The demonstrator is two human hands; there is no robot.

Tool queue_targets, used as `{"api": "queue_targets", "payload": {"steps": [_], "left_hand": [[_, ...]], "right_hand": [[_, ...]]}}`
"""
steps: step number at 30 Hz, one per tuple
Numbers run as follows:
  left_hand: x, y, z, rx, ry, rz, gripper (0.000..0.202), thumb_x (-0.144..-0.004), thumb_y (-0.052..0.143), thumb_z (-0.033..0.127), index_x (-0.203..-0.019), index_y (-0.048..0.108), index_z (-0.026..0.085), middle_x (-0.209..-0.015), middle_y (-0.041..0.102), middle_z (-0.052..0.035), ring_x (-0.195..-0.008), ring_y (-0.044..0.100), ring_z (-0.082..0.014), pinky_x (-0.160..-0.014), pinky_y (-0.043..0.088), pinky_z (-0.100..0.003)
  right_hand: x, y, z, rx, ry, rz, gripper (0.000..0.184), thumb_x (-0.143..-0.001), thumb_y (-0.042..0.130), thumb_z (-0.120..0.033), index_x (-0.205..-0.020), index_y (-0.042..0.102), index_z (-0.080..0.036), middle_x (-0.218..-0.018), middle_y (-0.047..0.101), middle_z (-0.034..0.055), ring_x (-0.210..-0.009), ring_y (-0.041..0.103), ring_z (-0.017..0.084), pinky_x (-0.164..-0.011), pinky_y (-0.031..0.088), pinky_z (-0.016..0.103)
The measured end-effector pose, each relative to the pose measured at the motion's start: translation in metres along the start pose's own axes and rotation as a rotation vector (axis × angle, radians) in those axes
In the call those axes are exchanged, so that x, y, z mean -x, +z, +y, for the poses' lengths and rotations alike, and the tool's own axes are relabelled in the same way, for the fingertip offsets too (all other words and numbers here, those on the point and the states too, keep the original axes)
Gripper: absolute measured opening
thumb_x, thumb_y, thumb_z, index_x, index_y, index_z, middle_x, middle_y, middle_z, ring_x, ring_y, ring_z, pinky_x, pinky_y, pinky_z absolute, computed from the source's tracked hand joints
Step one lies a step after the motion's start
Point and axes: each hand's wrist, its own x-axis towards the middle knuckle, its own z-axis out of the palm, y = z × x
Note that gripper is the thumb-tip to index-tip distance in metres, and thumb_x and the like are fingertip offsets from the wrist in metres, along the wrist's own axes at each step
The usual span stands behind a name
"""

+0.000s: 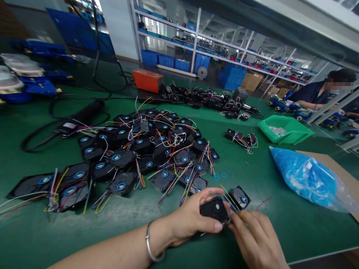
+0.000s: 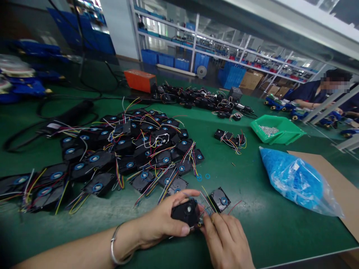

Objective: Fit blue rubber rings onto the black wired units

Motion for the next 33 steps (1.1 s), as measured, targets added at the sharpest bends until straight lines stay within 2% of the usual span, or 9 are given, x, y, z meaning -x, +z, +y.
{"api": "queue_targets", "payload": {"steps": [4, 8, 12, 15, 17, 23, 25, 28, 33], "left_hand": [[0.002, 0.000, 0.004, 0.071, -0.028, -0.054, 0.067, -0.057, 0.077, 0.010, -0.116, 0.046, 0.020, -0.127, 0.047, -0.0096, -0.105, 0.054, -0.0205, -0.086, 0.045, -0.030], [0.006, 0.000, 0.012, 0.170, -0.151, -0.242, 0.058, -0.063, 0.072, 0.013, -0.115, 0.046, 0.020, -0.126, 0.047, -0.0114, -0.081, 0.065, -0.0187, -0.060, 0.050, -0.020], [0.008, -0.001, 0.015, 0.219, -0.214, -0.308, 0.055, -0.067, 0.070, 0.014, -0.115, 0.044, 0.021, -0.122, 0.050, -0.0122, -0.084, 0.066, -0.0244, -0.068, 0.053, -0.027], [0.007, -0.002, 0.012, 0.205, -0.206, -0.243, 0.055, -0.067, 0.070, 0.014, -0.115, 0.042, 0.019, -0.113, 0.057, -0.0145, -0.090, 0.064, -0.0275, -0.074, 0.052, -0.031], [0.005, -0.003, 0.009, 0.172, -0.209, -0.188, 0.058, -0.065, 0.071, 0.014, -0.115, 0.041, 0.018, -0.111, 0.058, -0.0149, -0.090, 0.064, -0.0282, -0.073, 0.052, -0.032], [0.003, -0.003, 0.004, 0.089, -0.213, -0.072, 0.060, -0.060, 0.073, 0.014, -0.110, 0.041, 0.018, -0.106, 0.060, -0.0110, -0.085, 0.065, -0.0263, -0.073, 0.050, -0.034], [0.002, -0.002, 0.004, 0.076, -0.210, -0.057, 0.059, -0.058, 0.074, 0.014, -0.107, 0.042, 0.019, -0.105, 0.060, -0.0093, -0.085, 0.065, -0.0255, -0.075, 0.049, -0.036], [0.000, -0.001, 0.003, 0.075, -0.190, -0.028, 0.057, -0.055, 0.075, 0.014, -0.103, 0.043, 0.019, -0.103, 0.060, -0.0073, -0.084, 0.065, -0.0247, -0.076, 0.048, -0.037], [-0.004, 0.000, -0.001, 0.014, -0.093, -0.040, 0.050, -0.056, 0.072, 0.012, -0.099, 0.047, 0.017, -0.089, 0.060, -0.0021, -0.073, 0.062, -0.0177, -0.070, 0.046, -0.033]], "right_hand": [[0.000, 0.001, -0.009, -0.131, 0.097, -0.011, 0.023, -0.084, 0.052, -0.021, -0.104, 0.060, -0.011, -0.086, 0.062, 0.0136, -0.075, 0.058, 0.025, -0.064, 0.049, 0.038], [-0.005, -0.014, 0.004, -0.406, 0.154, -0.176, 0.027, -0.090, 0.039, -0.033, -0.102, 0.063, -0.025, -0.104, 0.057, 0.0094, -0.096, 0.053, 0.026, -0.072, 0.049, 0.039], [-0.024, -0.019, 0.039, -0.606, 0.424, -0.173, 0.039, -0.093, 0.031, -0.036, -0.079, 0.067, -0.028, -0.108, 0.055, 0.0051, -0.103, 0.050, 0.023, -0.080, 0.046, 0.036], [-0.047, 0.002, 0.069, -0.490, 0.572, -0.154, 0.025, -0.089, 0.044, -0.036, -0.093, 0.065, -0.022, -0.105, 0.055, 0.0071, -0.100, 0.052, 0.021, -0.084, 0.043, 0.033], [-0.063, 0.024, 0.084, -0.378, 0.554, -0.267, 0.022, -0.087, 0.048, -0.032, -0.099, 0.062, -0.020, -0.100, 0.057, 0.0066, -0.093, 0.055, 0.019, -0.083, 0.043, 0.030], [-0.087, 0.068, 0.095, -0.315, 0.459, -0.469, 0.006, -0.077, 0.059, -0.016, -0.073, 0.063, -0.017, -0.076, 0.059, 0.0042, -0.076, 0.055, 0.019, -0.073, 0.041, 0.029], [-0.090, 0.064, 0.094, -0.309, 0.449, -0.489, 0.009, -0.076, 0.059, -0.014, -0.069, 0.061, -0.017, -0.073, 0.057, 0.0031, -0.074, 0.054, 0.018, -0.072, 0.040, 0.028], [-0.089, 0.037, 0.084, -0.295, 0.460, -0.457, 0.010, -0.082, 0.053, -0.016, -0.074, 0.057, -0.018, -0.078, 0.056, 0.0034, -0.079, 0.052, 0.018, -0.076, 0.039, 0.029], [-0.072, -0.019, 0.031, -0.462, 0.371, -0.311, 0.010, -0.088, 0.047, -0.021, -0.080, 0.053, -0.020, -0.089, 0.052, 0.0039, -0.088, 0.048, 0.019, -0.077, 0.038, 0.031]]}}
